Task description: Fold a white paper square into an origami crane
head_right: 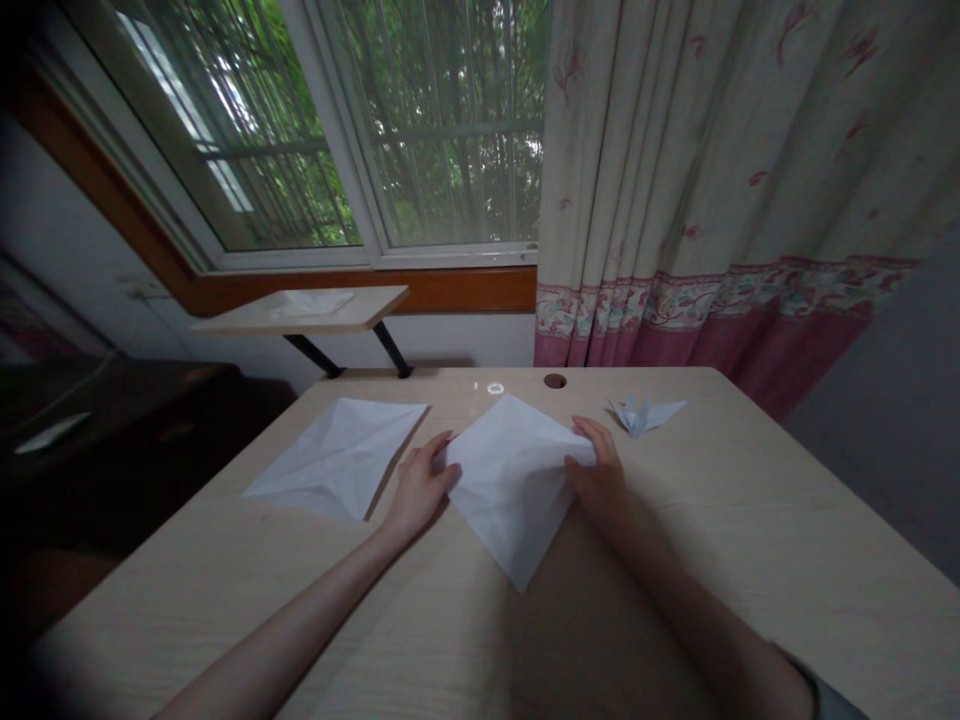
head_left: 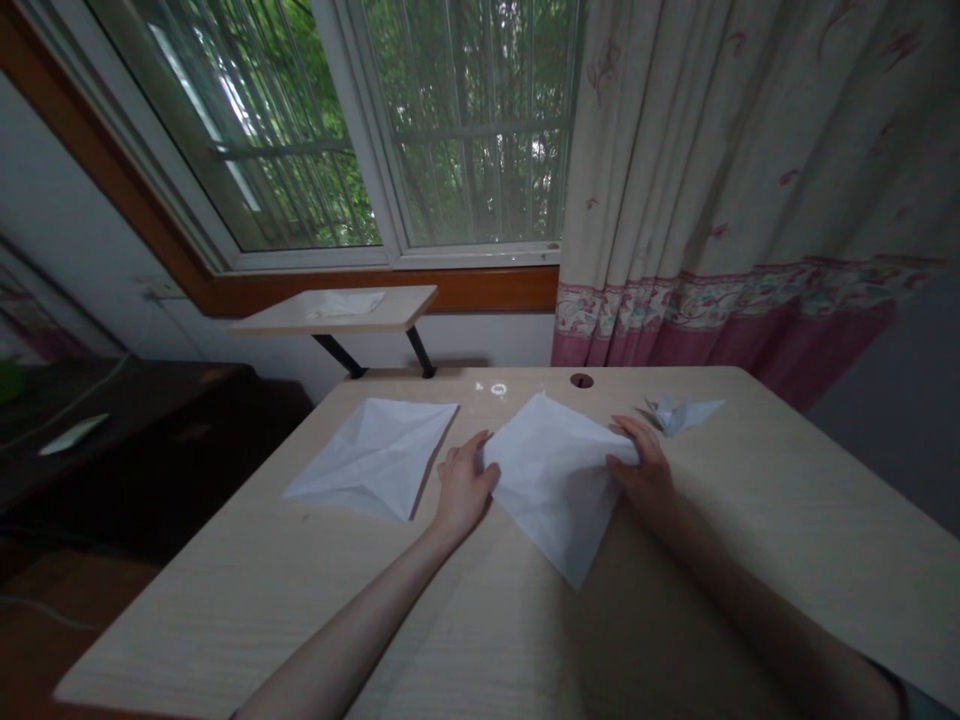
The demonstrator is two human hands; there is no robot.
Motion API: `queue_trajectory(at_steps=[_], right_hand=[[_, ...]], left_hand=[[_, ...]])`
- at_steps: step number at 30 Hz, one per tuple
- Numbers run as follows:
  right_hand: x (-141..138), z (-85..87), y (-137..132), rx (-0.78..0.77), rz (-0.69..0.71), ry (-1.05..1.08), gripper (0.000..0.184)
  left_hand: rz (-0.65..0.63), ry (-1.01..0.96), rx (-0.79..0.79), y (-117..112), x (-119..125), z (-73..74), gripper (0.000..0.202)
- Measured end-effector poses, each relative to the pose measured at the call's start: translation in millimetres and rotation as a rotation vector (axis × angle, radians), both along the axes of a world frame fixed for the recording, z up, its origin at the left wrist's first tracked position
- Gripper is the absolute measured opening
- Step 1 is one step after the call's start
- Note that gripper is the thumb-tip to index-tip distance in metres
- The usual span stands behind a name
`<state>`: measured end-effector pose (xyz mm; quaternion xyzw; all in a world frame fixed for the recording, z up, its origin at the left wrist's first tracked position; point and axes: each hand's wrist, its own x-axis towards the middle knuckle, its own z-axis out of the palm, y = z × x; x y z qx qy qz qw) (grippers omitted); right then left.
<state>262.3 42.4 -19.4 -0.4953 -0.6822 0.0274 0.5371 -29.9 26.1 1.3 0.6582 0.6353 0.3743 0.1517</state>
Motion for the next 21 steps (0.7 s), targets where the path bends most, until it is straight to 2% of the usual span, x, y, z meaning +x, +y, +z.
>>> queue_trajectory(at_steps=[5, 9, 16, 21], right_hand=[[-2.7, 0.5, -0.8, -0.001, 0.04, -0.036, 0.041], [-5.6, 1.2, -3.7, 0.002, 0.004, -0.076, 0.042], [-9.0, 5.1, -7.2, 0.019, -0.061, -0.081, 0.063], [-8.4, -0.3, -3.3, -0.015, -0.005, 0.021, 0.075]], left_hand=[[0.039, -0.013, -0.032, -0.4, 0.9, 7.2, 0.039], [0.038, 0.034, -0.04, -3.0, 2.7, 14.4, 0.03], [-0.001, 0.034, -0.104, -3.8, 6.9, 15.9, 0.033], [-0.07, -0.135, -0.13, -0.6, -0.4, 14.3, 0.025]])
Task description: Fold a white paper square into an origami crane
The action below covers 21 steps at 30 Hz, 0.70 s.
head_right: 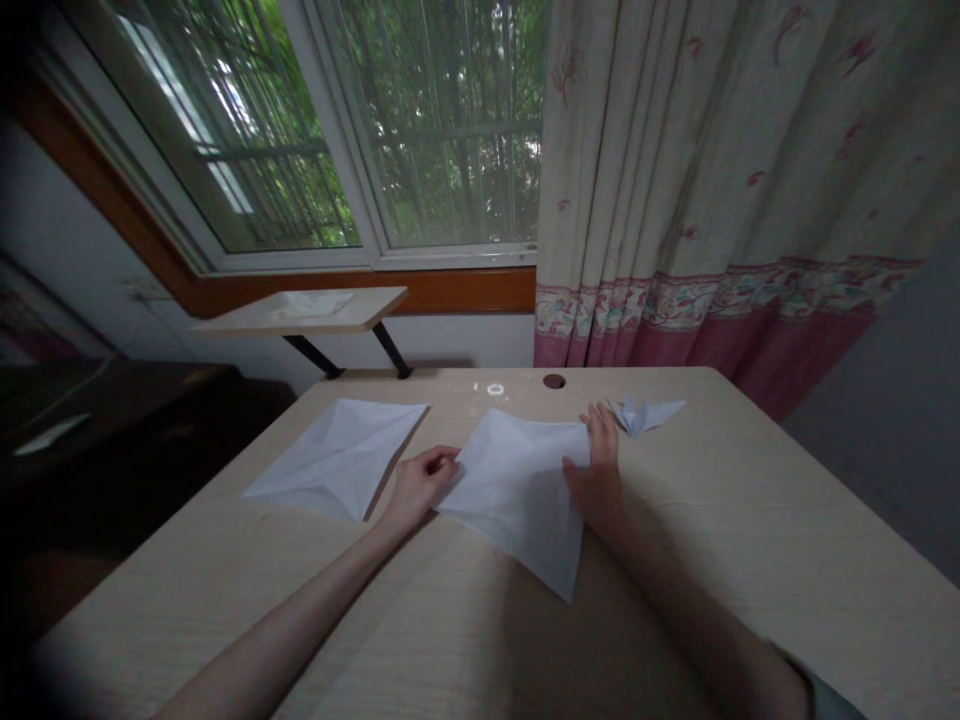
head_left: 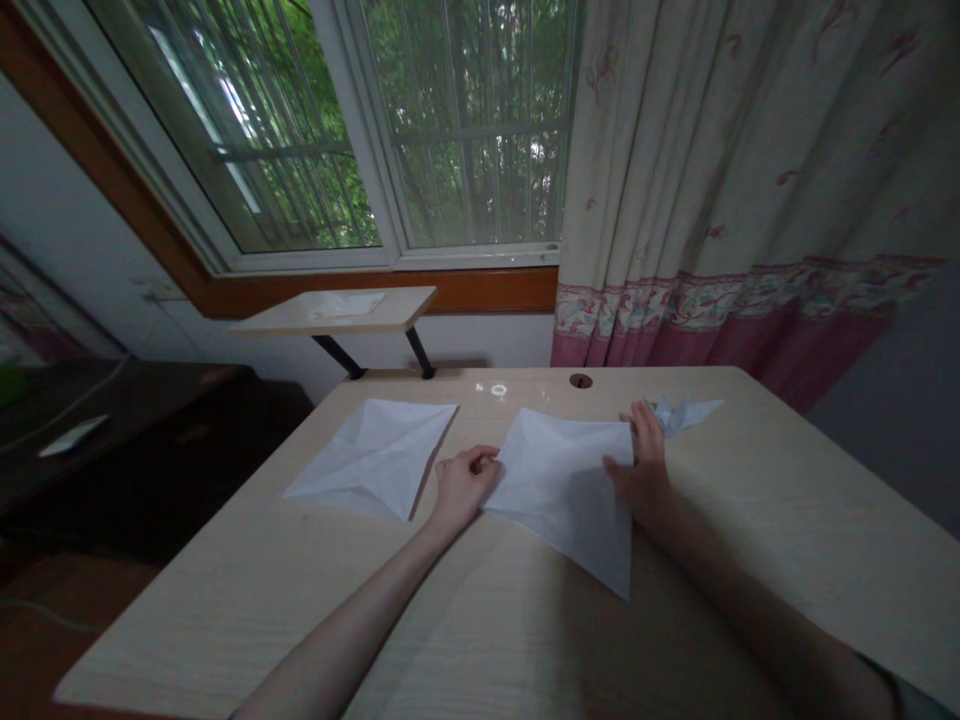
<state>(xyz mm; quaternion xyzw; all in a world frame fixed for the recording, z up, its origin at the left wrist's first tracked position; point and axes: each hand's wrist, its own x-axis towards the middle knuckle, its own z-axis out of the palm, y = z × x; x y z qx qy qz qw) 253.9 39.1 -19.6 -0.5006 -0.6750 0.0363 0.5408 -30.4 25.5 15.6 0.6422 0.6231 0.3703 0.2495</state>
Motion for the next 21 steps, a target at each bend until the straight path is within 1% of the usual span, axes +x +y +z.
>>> queue_trajectory(at_steps=[2, 3, 6, 8, 10, 12, 14, 15, 16, 18, 21], right_hand=[[0.7, -2.1, 1.8, -0.014, 0.035, 0.054, 0.075], [1.1, -2.3, 2.3, -0.014, 0.034, 0.053, 0.072], [2.7, 0.5, 2.2, 0.008, 0.01, -0.035, 0.053], [3.3, 3.8, 0.9, 0.014, 0.016, -0.07, 0.041], [3.2, 6.3, -0.5, 0.019, 0.025, -0.068, 0.033], [2.5, 7.3, -1.6, 0.039, 0.016, -0.065, 0.029], [1.4, 7.2, -2.4, 0.055, -0.011, -0.064, 0.026], [0.9, 7.1, -2.9, 0.059, -0.028, -0.063, 0.025], [0.3, 7.3, -3.5, 0.061, -0.045, -0.062, 0.024], [-0.6, 9.0, -5.5, 0.074, -0.074, -0.07, 0.023], [-1.7, 16.1, -11.3, 0.107, -0.097, -0.102, 0.021]], left_hand=[[-0.031, -0.103, -0.004, 1.7, -5.6, 1.1, 0.026], [-0.05, -0.122, -0.006, 2.6, -8.2, 1.7, 0.031], [-0.064, -0.112, 0.035, 4.8, -13.1, 3.0, 0.042], [-0.051, -0.042, 0.076, 5.4, -13.5, 3.2, 0.04], [-0.02, 0.088, 0.125, 5.0, -12.4, 3.2, 0.033], [0.013, 0.226, 0.184, 3.9, -11.3, 3.2, 0.026], [0.03, 0.321, 0.249, 2.4, -10.7, 2.5, 0.016], [0.03, 0.355, 0.28, 1.7, -10.6, 1.8, 0.014], [0.027, 0.385, 0.31, 1.2, -10.6, 0.8, 0.019], [0.011, 0.433, 0.359, 0.7, -10.7, -1.9, 0.038], [-0.03, 0.482, 0.408, 0.8, -10.4, -6.0, 0.062]])
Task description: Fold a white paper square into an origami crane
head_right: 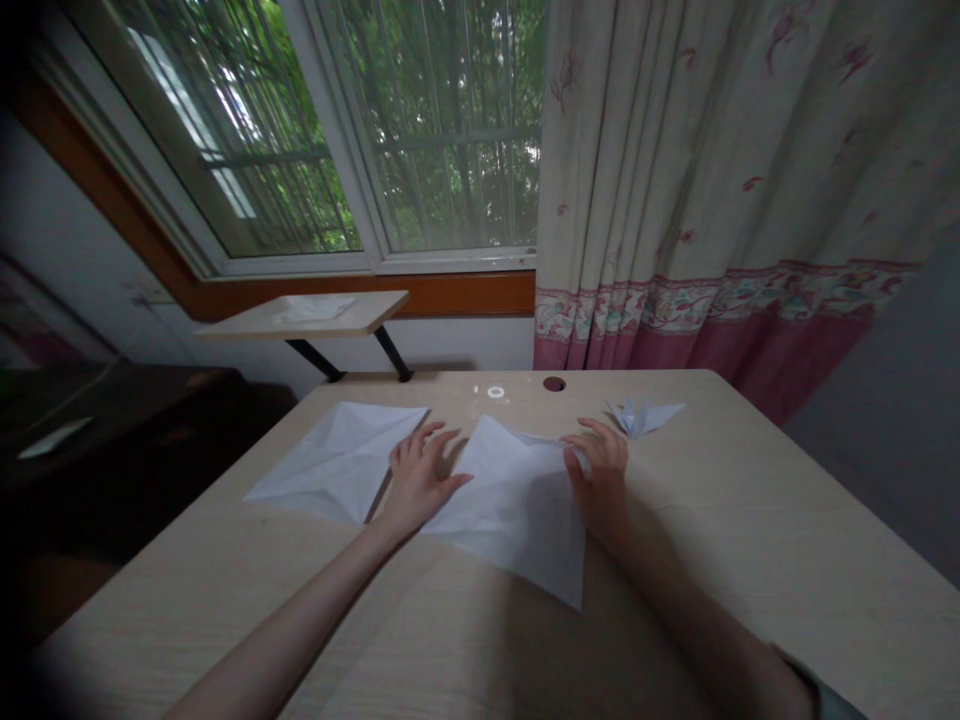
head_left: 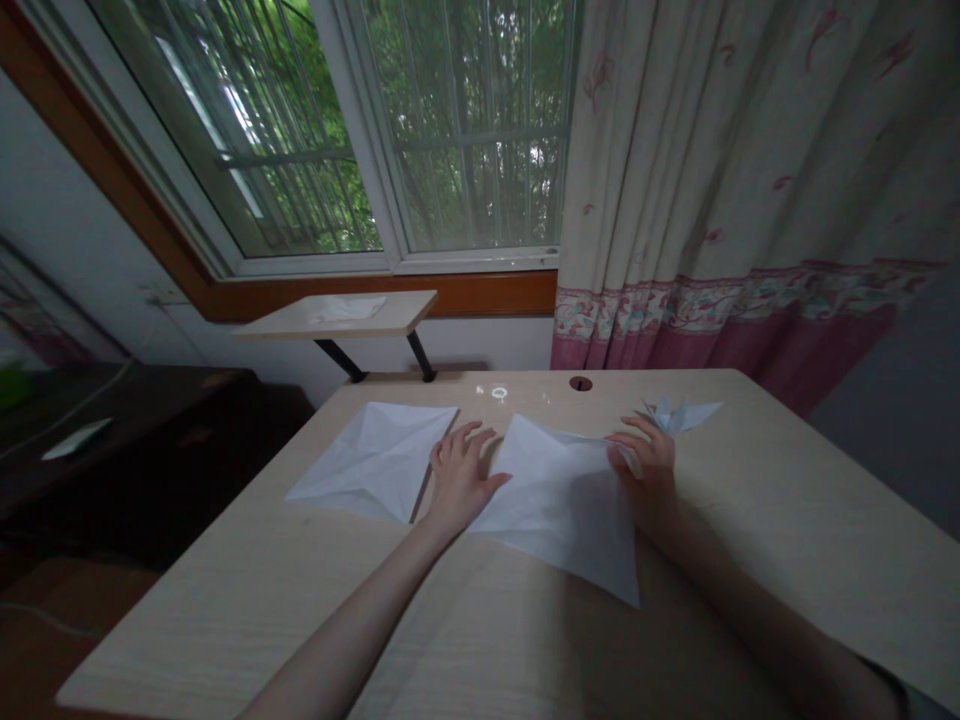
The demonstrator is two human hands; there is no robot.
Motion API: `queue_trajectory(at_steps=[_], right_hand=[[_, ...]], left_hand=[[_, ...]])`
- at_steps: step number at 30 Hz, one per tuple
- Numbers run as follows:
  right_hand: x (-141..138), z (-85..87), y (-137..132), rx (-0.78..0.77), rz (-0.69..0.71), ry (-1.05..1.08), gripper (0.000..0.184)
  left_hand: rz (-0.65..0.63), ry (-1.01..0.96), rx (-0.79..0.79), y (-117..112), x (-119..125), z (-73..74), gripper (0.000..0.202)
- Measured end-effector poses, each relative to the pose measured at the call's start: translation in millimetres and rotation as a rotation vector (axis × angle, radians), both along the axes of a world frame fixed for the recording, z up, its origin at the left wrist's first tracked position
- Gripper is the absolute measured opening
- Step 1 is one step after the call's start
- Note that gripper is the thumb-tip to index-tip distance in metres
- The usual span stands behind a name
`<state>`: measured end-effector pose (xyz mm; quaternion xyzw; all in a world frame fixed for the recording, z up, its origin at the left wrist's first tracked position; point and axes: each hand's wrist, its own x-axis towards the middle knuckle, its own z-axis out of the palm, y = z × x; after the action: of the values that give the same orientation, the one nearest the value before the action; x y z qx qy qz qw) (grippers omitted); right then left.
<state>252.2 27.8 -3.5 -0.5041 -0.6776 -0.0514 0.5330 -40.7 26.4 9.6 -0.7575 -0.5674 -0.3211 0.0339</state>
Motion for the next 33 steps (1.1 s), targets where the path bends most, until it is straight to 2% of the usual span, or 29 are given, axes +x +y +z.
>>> queue_trajectory(at_steps=[5, 9, 13, 20, 24, 28, 31, 33], right_hand=[[-2.4, 17.9, -14.7, 0.099, 0.058, 0.013, 0.015], [-2.1, 27.7, -22.8, 0.164, 0.22, 0.065, 0.009], [-0.3, 28.4, -24.9, 0.154, 0.406, 0.169, 0.011], [-4.0, 24.4, -29.5, -0.001, 0.619, 0.319, 0.024], [-8.4, 21.9, -28.9, -0.021, 0.612, 0.417, 0.045], [-7.3, 19.2, -26.5, -0.059, 0.582, 0.439, 0.06], [-3.1, 21.6, -28.6, -0.198, 0.535, 0.287, 0.053], [-1.6, 24.7, -31.5, -0.282, 0.488, 0.069, 0.044]], left_hand=[[-0.029, 0.012, 0.036, 0.5, 2.0, -1.4, 0.084], [-0.061, 0.037, 0.151, -0.2, 3.5, -1.0, 0.094], [-0.146, 0.091, 0.281, -3.6, 4.3, 0.4, 0.077], [-0.296, 0.114, 0.275, -14.2, 4.8, 16.2, 0.048], [-0.355, 0.069, 0.326, -16.8, 3.9, 21.4, 0.028], [-0.42, 0.042, 0.347, -17.2, 2.8, 21.9, 0.029], [-0.471, 0.048, 0.326, -16.7, 3.6, 20.3, 0.029], [-0.472, 0.056, 0.299, -16.0, 5.6, 18.5, 0.025]])
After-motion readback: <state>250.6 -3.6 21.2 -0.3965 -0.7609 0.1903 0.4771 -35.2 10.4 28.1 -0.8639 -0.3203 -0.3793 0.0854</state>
